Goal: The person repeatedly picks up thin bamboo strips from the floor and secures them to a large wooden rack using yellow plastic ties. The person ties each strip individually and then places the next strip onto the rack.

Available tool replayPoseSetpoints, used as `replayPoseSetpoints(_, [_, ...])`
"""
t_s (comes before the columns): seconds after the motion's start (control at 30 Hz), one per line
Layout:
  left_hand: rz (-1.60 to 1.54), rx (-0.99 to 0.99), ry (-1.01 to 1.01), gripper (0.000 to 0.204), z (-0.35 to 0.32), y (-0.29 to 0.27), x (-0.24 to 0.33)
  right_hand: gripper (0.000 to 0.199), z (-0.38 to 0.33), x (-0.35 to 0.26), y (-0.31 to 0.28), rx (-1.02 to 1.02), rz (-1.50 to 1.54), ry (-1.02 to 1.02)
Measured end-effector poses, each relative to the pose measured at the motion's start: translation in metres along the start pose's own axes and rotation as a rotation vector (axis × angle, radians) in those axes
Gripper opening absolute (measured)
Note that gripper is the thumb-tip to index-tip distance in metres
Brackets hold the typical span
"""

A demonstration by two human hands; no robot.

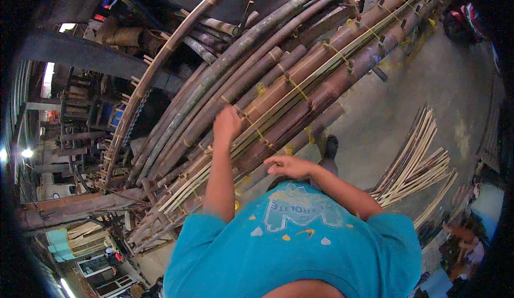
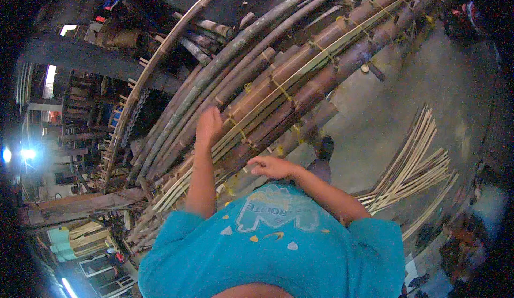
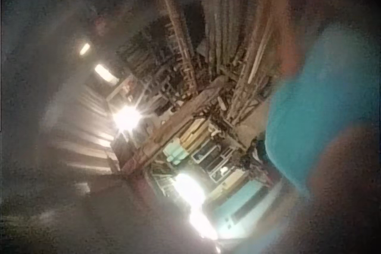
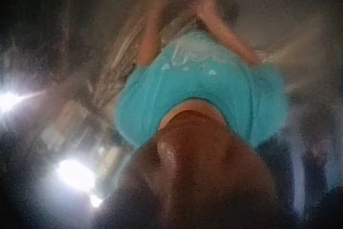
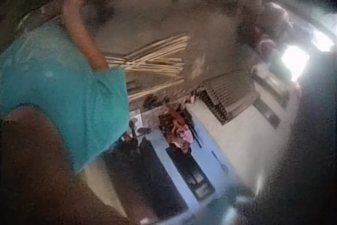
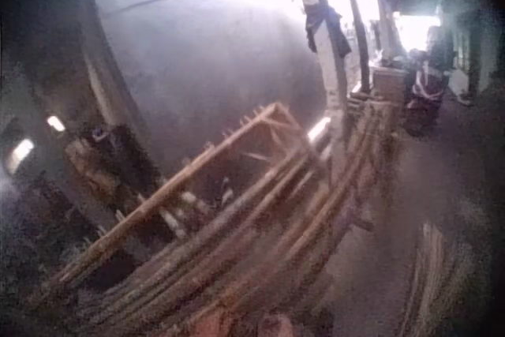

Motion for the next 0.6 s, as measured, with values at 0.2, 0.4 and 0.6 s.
replayPoseSetpoints(0.2, [0.015,0.096,0.134,0.029,-0.076,0.029,0.024,0.022,0.031,-0.035,-0.003,0.726,0.941,-0.282])
replayPoseSetpoints(0.4, [-0.331,0.284,0.253,0.023,-0.062,0.053,-0.011,0.040,0.154,-0.168,0.059,0.082,-0.636,-0.284])
replayPoseSetpoints(0.6, [-0.258,0.107,0.100,0.033,-0.061,0.059,-0.025,0.051,0.184,-0.118,0.017,-0.092,-0.435,-0.037])
Point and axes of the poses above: each hand's wrist, its own z-axis towards the middle knuckle, its own y-axis out of the palm, x = y × z, the point moved 10 cm from there along z, towards the middle knuckle, and after that the axes turned 5 degrees about y, right-handed, at the moved point
